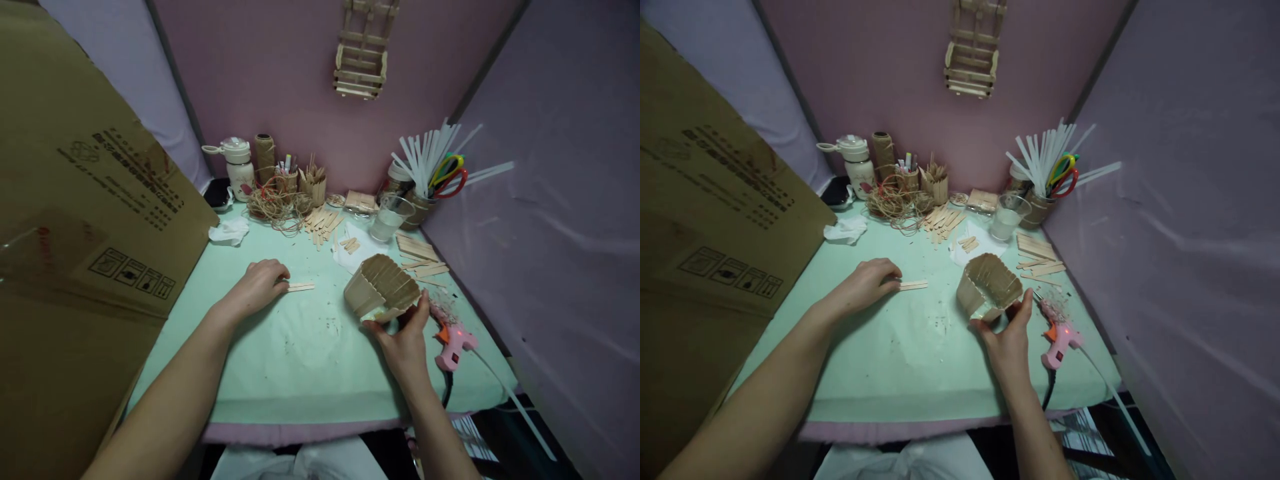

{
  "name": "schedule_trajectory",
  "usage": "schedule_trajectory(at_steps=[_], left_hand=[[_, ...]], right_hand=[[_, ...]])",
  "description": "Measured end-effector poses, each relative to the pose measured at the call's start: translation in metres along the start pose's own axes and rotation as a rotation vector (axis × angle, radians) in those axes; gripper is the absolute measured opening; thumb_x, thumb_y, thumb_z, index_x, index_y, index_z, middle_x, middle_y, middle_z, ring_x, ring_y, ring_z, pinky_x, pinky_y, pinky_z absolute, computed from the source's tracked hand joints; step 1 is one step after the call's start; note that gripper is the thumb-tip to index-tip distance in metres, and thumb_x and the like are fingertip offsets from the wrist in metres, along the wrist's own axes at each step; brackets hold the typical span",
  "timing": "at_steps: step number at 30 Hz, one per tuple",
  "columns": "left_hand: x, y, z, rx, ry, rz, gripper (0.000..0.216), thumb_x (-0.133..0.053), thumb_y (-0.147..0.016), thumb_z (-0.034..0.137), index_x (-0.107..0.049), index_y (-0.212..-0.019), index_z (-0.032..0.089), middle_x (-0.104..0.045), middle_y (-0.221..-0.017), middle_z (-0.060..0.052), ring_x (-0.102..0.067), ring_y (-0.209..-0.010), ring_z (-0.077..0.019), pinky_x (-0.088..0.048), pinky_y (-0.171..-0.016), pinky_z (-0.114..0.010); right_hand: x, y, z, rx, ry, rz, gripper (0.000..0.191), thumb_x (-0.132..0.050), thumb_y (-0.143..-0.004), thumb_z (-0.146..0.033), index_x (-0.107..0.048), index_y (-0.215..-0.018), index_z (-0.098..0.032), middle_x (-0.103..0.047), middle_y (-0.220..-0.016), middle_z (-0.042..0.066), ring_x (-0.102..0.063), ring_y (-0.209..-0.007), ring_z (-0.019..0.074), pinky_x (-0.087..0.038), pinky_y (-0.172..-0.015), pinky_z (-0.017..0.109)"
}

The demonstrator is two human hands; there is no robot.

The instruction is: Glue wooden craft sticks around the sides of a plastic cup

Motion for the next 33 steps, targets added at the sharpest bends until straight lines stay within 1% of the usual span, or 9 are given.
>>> schedule_trajectory(at_steps=[4, 8, 14, 18, 21, 24, 28, 31, 33], left_hand=[[0.000, 0.007, -0.002, 0.068, -0.071, -0.068, 0.016, -0.056, -0.084, 0.027, -0.066, -0.094, 0.019, -0.067, -0.100, -0.009, -0.059, -0.096, -0.0281, -0.040, -0.081, -0.038], [0.001, 0.008, -0.004, 0.129, -0.090, -0.099, 0.011, -0.057, -0.082, 0.023, -0.064, -0.090, 0.019, -0.067, -0.097, -0.009, -0.059, -0.090, -0.0271, -0.038, -0.073, -0.035], [-0.006, 0.006, -0.014, 0.131, -0.070, -0.083, 0.007, -0.054, -0.083, 0.022, -0.060, -0.081, 0.020, -0.067, -0.091, -0.007, -0.058, -0.083, -0.0243, -0.035, -0.068, -0.032], [-0.008, 0.005, -0.018, 0.106, -0.037, -0.070, 0.008, -0.052, -0.083, 0.023, -0.057, -0.076, 0.021, -0.067, -0.086, -0.006, -0.057, -0.079, -0.0226, -0.035, -0.067, -0.031], [-0.009, 0.005, -0.020, 0.106, -0.010, -0.049, 0.010, -0.049, -0.081, 0.022, -0.057, -0.076, 0.021, -0.067, -0.082, -0.005, -0.057, -0.074, -0.0211, -0.035, -0.064, -0.031], [-0.010, 0.006, -0.021, 0.092, 0.011, -0.029, 0.012, -0.047, -0.080, 0.023, -0.059, -0.079, 0.021, -0.066, -0.081, -0.006, -0.056, -0.071, -0.0210, -0.035, -0.062, -0.031], [-0.008, 0.005, -0.021, 0.037, 0.024, 0.016, 0.016, -0.045, -0.083, 0.023, -0.060, -0.082, 0.021, -0.067, -0.086, -0.007, -0.057, -0.076, -0.0226, -0.038, -0.064, -0.032], [-0.004, 0.004, -0.015, -0.029, 0.065, 0.097, 0.022, -0.041, -0.088, 0.024, -0.062, -0.087, 0.020, -0.066, -0.094, -0.009, -0.059, -0.086, -0.0238, -0.043, -0.074, -0.034], [-0.004, 0.004, -0.005, -0.086, 0.137, 0.117, 0.025, -0.038, -0.092, 0.025, -0.063, -0.093, 0.020, -0.065, -0.099, -0.009, -0.059, -0.090, -0.0227, -0.046, -0.079, -0.034]], right_hand=[[0.001, 0.001, 0.000, -0.021, 0.041, -0.025, 0.132, -0.084, -0.060, -0.044, 0.003, -0.157, -0.020, -0.051, -0.141, 0.021, -0.053, -0.128, 0.0328, -0.040, -0.106, 0.052], [0.002, 0.002, 0.000, -0.034, 0.075, -0.044, 0.132, -0.083, -0.061, -0.046, 0.004, -0.157, -0.019, -0.052, -0.141, 0.021, -0.051, -0.130, 0.0330, -0.040, -0.106, 0.051], [0.000, 0.001, -0.001, 0.008, 0.067, -0.039, 0.126, -0.082, -0.061, -0.043, -0.003, -0.157, -0.019, -0.050, -0.144, 0.020, -0.051, -0.130, 0.0312, -0.041, -0.106, 0.048], [-0.001, 0.000, 0.000, -0.006, 0.053, -0.040, 0.125, -0.082, -0.062, -0.042, -0.004, -0.157, -0.020, -0.051, -0.144, 0.019, -0.051, -0.131, 0.0307, -0.041, -0.106, 0.047], [-0.001, 0.000, -0.001, -0.012, 0.044, -0.053, 0.126, -0.083, -0.061, -0.042, -0.004, -0.157, -0.020, -0.049, -0.146, 0.019, -0.050, -0.132, 0.0303, -0.041, -0.107, 0.046], [0.000, -0.001, -0.004, -0.002, 0.050, -0.057, 0.124, -0.083, -0.060, -0.041, -0.008, -0.156, -0.020, -0.046, -0.149, 0.019, -0.047, -0.135, 0.0297, -0.040, -0.109, 0.045], [0.000, 0.000, -0.004, 0.007, 0.037, -0.065, 0.121, -0.084, -0.061, -0.039, -0.009, -0.156, -0.021, -0.042, -0.151, 0.018, -0.043, -0.138, 0.0297, -0.037, -0.111, 0.047], [-0.002, -0.001, 0.000, 0.003, 0.018, -0.053, 0.124, -0.084, -0.062, -0.039, -0.005, -0.156, -0.022, -0.040, -0.151, 0.019, -0.044, -0.136, 0.0296, -0.036, -0.112, 0.048], [-0.001, -0.001, 0.001, 0.051, 0.046, -0.017, 0.126, -0.085, -0.063, -0.041, -0.003, -0.157, -0.020, -0.035, -0.151, 0.021, -0.044, -0.135, 0.0304, -0.037, -0.111, 0.049]])
Point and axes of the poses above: each hand's wrist, its own y-axis away from the middle knuckle, its own x-axis out of the back of the hand, z = x × y, the point moved 1 cm from there along -y, towards the middle knuckle
